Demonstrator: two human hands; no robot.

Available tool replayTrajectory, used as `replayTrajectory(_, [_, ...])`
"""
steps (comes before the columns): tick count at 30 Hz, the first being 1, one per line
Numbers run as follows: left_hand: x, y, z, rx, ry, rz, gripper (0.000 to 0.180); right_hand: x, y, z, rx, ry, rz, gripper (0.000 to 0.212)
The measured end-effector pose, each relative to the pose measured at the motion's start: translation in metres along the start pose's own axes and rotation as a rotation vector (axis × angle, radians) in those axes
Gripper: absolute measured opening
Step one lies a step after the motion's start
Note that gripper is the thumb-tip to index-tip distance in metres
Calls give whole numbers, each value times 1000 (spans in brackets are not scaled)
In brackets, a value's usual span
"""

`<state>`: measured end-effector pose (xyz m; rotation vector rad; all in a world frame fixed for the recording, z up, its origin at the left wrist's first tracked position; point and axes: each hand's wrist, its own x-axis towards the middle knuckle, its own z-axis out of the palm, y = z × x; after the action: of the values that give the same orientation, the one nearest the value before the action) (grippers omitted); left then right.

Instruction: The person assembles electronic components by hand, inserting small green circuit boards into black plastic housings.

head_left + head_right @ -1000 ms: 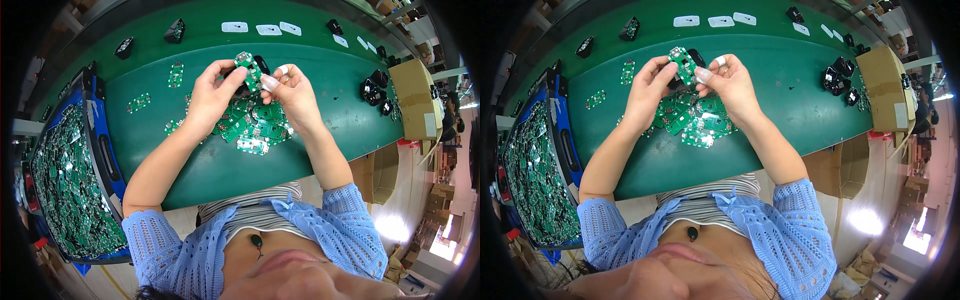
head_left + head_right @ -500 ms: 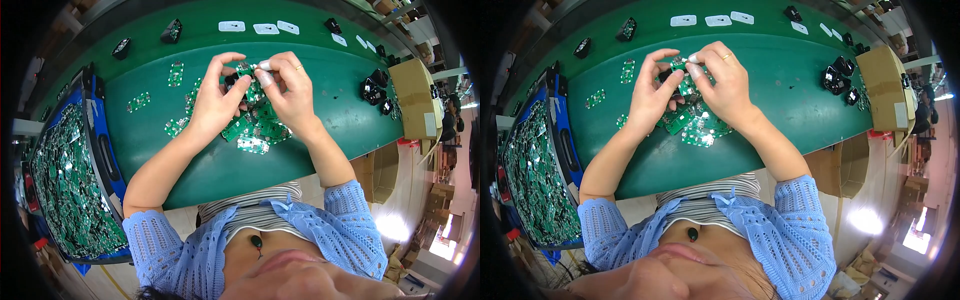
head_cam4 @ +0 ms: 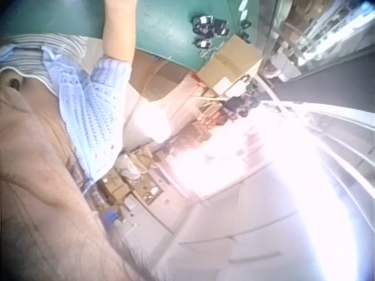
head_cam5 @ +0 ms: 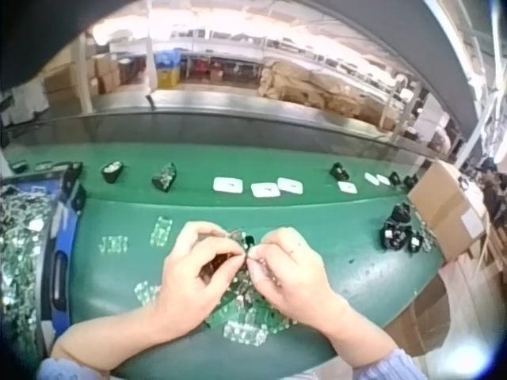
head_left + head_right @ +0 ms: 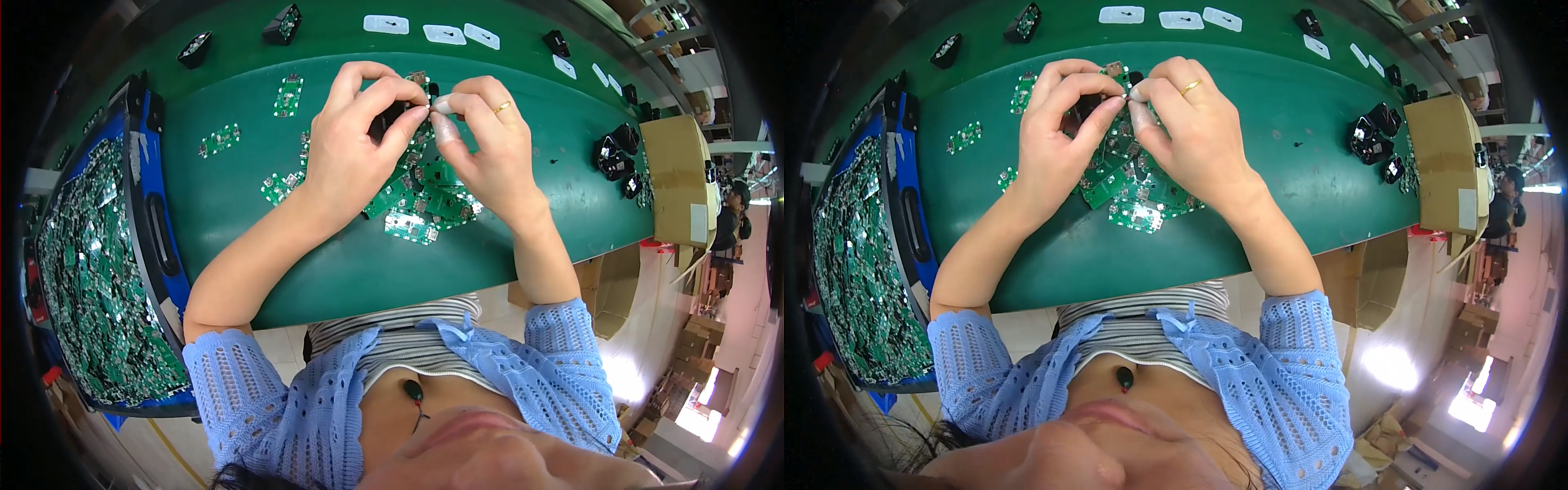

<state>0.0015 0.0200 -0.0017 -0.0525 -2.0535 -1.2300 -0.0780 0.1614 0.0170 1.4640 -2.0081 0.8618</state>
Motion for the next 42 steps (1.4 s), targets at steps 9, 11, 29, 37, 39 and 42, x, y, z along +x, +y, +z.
replayTrajectory(9, [-1,-7,-4,-238,-112,-244,11,-6,-6,6,185,-3,139,17])
replayTrajectory(11, [1,-3,-6,-324,-173,-378,11,-10,2,9,245,39,154,14])
replayTrajectory(29, [-3,-3,2,-194,-20,-236,28,-9,2,4,123,19,99,17])
replayTrajectory(37, [-2,0,0,-69,-27,-120,27,-6,1,4,-14,-5,-40,20])
replayTrajectory(39, [-1,2,-1,-6,-42,-72,26,-5,2,3,-81,-7,-100,20])
replayTrajectory(42, [-2,1,-2,-17,-40,-55,26,-5,3,3,4,-16,-63,18])
